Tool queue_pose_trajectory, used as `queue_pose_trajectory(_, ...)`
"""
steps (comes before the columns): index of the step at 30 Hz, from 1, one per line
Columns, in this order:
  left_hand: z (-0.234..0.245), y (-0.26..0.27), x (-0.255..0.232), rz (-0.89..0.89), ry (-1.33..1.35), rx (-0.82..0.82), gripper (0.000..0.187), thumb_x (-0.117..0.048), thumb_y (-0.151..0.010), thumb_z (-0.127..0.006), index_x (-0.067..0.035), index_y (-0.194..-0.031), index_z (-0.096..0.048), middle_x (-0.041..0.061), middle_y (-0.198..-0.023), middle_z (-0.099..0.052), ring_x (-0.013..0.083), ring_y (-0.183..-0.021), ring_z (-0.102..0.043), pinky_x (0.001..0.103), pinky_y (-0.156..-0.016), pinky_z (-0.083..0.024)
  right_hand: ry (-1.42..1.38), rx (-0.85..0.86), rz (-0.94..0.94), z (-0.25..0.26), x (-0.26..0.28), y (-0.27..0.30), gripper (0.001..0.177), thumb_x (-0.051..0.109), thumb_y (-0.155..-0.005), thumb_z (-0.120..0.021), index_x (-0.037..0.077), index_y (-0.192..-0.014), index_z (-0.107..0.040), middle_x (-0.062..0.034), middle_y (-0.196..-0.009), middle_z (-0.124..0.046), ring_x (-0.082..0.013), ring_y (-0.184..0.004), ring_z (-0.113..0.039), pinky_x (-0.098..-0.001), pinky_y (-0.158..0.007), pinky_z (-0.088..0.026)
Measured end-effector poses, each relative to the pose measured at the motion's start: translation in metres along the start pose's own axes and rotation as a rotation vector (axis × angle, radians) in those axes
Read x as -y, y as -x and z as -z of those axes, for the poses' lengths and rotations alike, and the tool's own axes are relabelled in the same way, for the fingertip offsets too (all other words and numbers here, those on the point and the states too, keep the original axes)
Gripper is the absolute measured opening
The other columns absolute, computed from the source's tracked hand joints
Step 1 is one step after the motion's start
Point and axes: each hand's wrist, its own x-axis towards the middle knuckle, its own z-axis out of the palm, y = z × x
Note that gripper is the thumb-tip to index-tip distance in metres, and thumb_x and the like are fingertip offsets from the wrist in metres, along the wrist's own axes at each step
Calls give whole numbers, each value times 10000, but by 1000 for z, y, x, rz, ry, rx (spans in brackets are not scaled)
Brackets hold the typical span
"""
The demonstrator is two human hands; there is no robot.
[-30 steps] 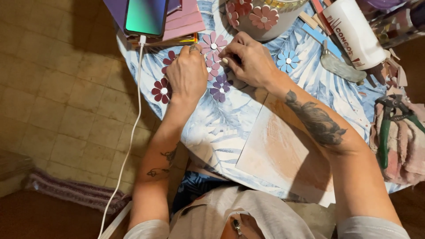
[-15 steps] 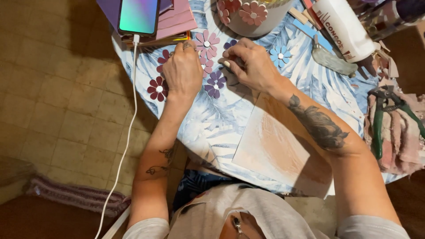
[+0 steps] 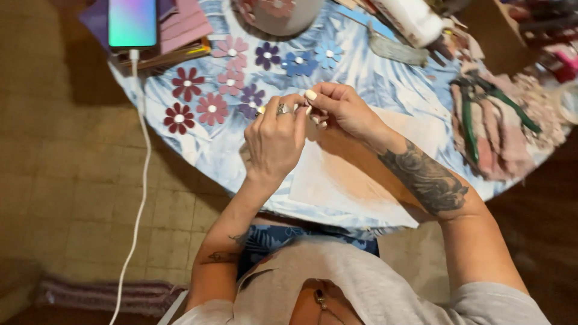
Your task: The person is sanding small, flower-shaped mosaic pieces one by one using a small piece of sandpaper on a table.
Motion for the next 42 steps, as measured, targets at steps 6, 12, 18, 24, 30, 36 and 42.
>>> queue_pose_trajectory(6,1,8,-26,-51,454,185,269,-130,-702,-682,-97,-955,-595,26,-865,-507,238,-851,-517,326,-719,-434,245,-40,121,18,17,57,81,75,-755,-643,6,-728,-611,-34,-555,-508,-65,-517,-501,-152,-464,-445)
queue_pose_trajectory(12,-7,20,-48,-121,468,149,206,-238,-734,-674,-159,-919,-630,-9,-851,-587,189,-853,-515,302,-717,-390,152,-33,131,35,7,92,189,158,-854,-540,17,-747,-605,-60,-614,-551,-92,-552,-542,-185,-504,-485)
queue_pose_trajectory(18,-1,24,-62,-172,362,106,203,-245,-705,-702,-165,-874,-624,-30,-834,-577,165,-831,-504,288,-707,-369,192,55,272,33,2,115,204,168,-877,-502,-17,-854,-584,-85,-681,-549,-130,-600,-529,-223,-520,-474)
queue_pose_trajectory(24,-1,43,-73,-232,382,170,177,-233,-744,-626,-57,-746,-602,75,-859,-582,269,-811,-529,356,-675,-408,859,-74,592,39,-1,129,174,162,-865,-517,62,-753,-607,-49,-538,-514,-125,-483,-474,-240,-436,-400)
queue_pose_trajectory(30,6,78,-68,-352,162,758,474,-406,-697,-597,-116,-1069,-543,101,-1118,-485,286,-1039,-485,531,-948,-218,1873,-280,716,80,-43,157,165,275,-775,-470,135,-689,-460,-38,-618,-428,-212,-570,-499,-312,-443,-417)
queue_pose_trajectory(36,11,78,-61,-406,140,762,541,-528,-703,-526,-155,-1094,-544,91,-1174,-487,260,-1105,-453,555,-997,-130,1947,-274,854,89,-59,168,171,255,-754,-432,162,-612,-446,-7,-577,-413,-171,-558,-479,-269,-460,-388)
queue_pose_trajectory(42,8,82,-57,-404,167,717,600,-536,-637,-576,-166,-1108,-534,95,-1175,-473,264,-1117,-435,545,-999,-152,1980,-207,826,97,-67,167,133,258,-737,-413,167,-644,-443,-18,-625,-431,-202,-599,-495,-301,-476,-397)
